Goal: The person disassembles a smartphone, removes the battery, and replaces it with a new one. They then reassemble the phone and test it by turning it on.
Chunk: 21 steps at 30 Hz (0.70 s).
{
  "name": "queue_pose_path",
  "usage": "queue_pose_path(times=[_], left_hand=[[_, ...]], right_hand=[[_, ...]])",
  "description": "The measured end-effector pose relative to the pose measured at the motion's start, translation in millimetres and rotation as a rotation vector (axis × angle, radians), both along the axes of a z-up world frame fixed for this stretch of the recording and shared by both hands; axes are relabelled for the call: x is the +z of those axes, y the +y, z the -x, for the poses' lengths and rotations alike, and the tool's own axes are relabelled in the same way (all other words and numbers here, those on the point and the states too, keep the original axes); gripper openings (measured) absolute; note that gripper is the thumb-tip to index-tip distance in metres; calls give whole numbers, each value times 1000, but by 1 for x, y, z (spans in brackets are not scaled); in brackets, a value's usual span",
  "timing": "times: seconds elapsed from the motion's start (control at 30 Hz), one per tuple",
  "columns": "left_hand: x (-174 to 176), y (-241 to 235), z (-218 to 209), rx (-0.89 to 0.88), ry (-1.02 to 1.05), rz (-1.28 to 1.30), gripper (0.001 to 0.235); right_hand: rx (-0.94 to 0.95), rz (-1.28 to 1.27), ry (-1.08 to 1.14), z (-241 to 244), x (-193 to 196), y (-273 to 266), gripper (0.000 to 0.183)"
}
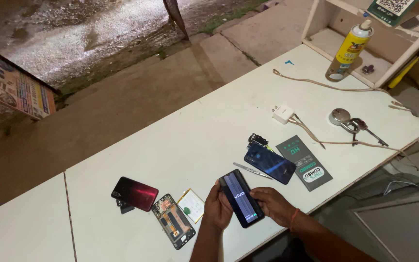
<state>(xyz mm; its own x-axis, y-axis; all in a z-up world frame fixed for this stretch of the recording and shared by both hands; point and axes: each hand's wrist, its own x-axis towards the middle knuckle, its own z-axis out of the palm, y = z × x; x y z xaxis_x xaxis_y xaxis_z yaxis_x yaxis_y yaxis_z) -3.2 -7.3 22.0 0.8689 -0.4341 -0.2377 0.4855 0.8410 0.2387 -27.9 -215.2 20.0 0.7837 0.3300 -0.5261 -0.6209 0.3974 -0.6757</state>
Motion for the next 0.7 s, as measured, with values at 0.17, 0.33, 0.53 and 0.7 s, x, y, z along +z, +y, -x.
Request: queue_pose_path(times=[0.17, 0.33, 0.53, 0.7], left_hand=[[2, 0, 0, 11, -23, 9, 28], [-1, 0, -1, 1, -1, 20, 28], [-6, 0, -2, 7, -20, 42, 28], [-2, -1, -1, 9, 24, -28, 32]], right_hand=[[-5, 9, -15, -1, -8, 0, 28], [-14, 6, -19, -1, -11, -1, 29], [-8, -35, -16, -2, -12, -1, 32], [-3, -21, -66, -1, -15, -2, 30]])
